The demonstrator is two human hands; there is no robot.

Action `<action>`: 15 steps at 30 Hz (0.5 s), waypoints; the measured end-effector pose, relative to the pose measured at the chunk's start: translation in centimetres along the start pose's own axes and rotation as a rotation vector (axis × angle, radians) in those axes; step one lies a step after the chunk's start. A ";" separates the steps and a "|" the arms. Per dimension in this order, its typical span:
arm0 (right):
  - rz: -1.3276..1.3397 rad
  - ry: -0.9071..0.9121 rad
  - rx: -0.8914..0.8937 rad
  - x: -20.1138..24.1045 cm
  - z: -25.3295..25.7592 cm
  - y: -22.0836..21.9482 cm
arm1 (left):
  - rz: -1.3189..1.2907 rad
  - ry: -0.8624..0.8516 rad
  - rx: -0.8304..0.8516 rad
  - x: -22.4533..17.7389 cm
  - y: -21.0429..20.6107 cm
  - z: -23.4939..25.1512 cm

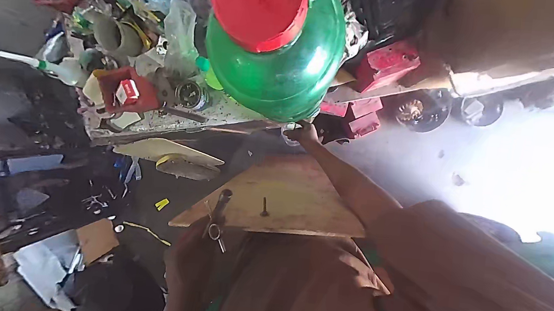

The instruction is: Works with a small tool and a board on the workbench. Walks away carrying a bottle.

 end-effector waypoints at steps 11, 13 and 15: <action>0.008 -0.050 -0.012 -1.7 0.9 0.3 | 0.021 0.043 0.002 -0.5 0.0 -0.3; 0.030 -0.055 -0.017 -1.8 1.0 0.3 | 0.038 0.039 -0.009 -0.5 0.0 -0.3; 0.062 -0.049 -0.026 -1.9 1.1 0.2 | 0.038 0.042 -0.008 -0.4 0.0 -0.4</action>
Point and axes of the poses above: each hand's wrist, its own z-axis towards the middle knuckle, its own y-axis out of the back of the hand, x = y × z, the point moved 10 cm from there along z, towards the middle knuckle, and after that the axes turned 8 degrees about x, right-handed, at the moved point
